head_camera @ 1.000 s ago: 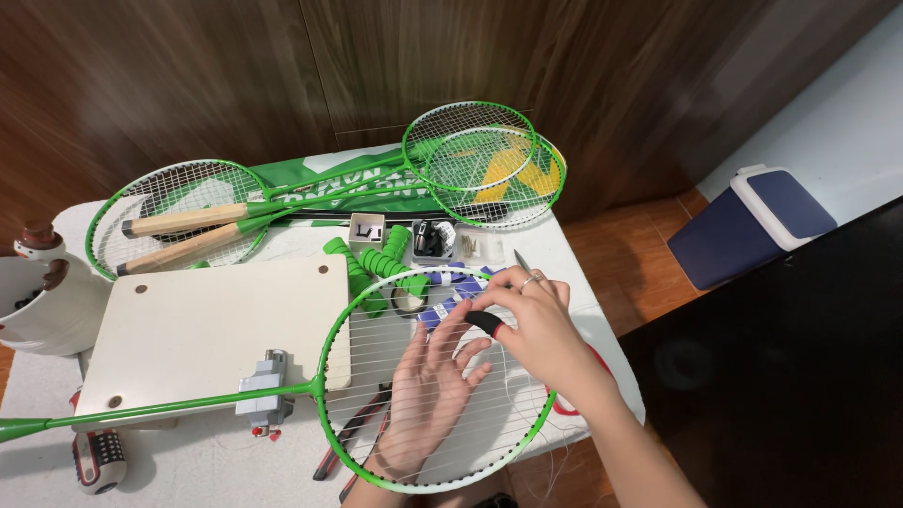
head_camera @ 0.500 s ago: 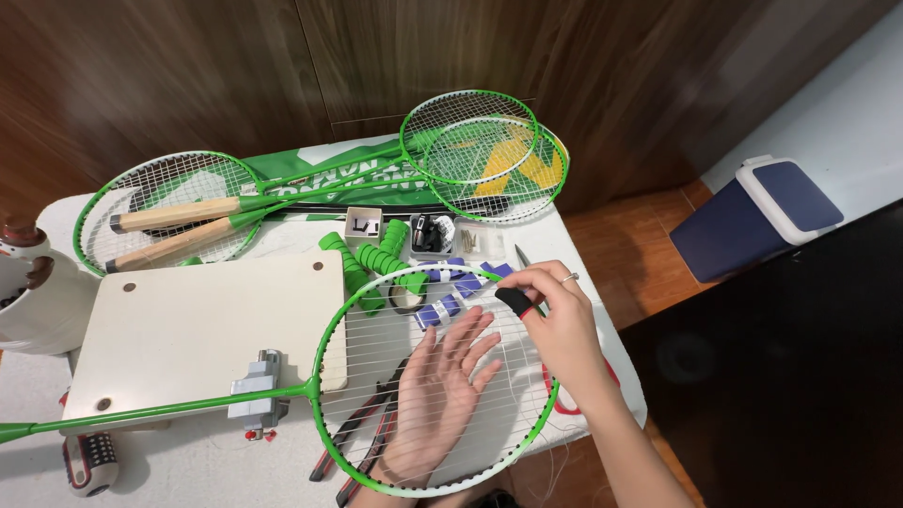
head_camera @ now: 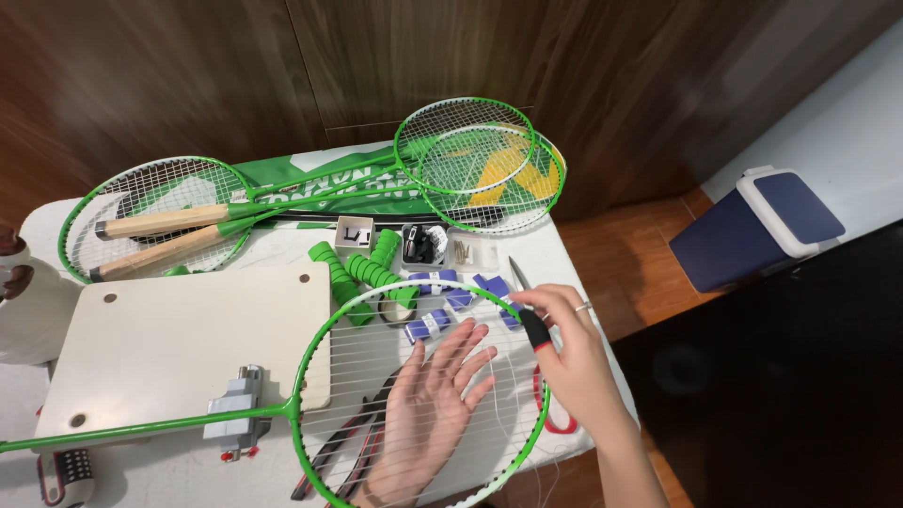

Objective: Thread and tighten the strings onto a badminton racket frame using tools.

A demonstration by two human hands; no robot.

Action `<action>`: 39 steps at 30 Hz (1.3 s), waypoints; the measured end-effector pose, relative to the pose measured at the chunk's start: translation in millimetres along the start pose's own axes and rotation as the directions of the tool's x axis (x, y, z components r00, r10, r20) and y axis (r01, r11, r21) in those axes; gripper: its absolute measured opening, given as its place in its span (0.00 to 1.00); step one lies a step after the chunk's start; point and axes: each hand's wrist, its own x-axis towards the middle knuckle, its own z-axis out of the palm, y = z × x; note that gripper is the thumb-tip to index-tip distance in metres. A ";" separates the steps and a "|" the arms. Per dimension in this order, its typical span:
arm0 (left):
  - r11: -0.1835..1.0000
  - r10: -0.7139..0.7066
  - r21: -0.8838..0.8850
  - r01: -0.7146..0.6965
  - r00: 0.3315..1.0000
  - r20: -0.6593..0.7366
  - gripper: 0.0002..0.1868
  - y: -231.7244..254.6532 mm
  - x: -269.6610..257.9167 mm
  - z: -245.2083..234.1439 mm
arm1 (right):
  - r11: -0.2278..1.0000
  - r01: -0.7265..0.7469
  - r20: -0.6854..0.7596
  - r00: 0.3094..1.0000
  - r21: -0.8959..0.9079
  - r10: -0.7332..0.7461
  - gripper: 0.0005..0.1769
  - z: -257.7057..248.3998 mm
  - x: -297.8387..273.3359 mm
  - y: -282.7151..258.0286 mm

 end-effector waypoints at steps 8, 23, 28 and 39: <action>1.000 0.012 -0.013 -0.012 0.999 -0.038 0.35 -2.0 2.4 0.8 | 0.953 0.123 0.192 0.979 -0.277 -0.070 0.39 1.9 4.7 -11.0; 0.998 0.047 0.054 -0.045 0.998 -0.034 0.34 -3.2 0.6 1.3 | 0.958 -0.044 0.225 0.968 -0.283 0.111 0.37 15.1 3.9 -16.5; 0.997 0.042 0.065 -0.043 0.999 0.014 0.33 0.6 4.8 0.5 | 0.951 -0.077 0.197 0.970 -0.300 0.141 0.29 20.1 7.9 -14.6; 1.000 0.024 -0.002 -0.024 0.999 0.026 0.36 -4.7 6.8 2.9 | 0.950 -0.175 0.157 0.963 -0.259 0.220 0.40 14.8 -2.9 -15.7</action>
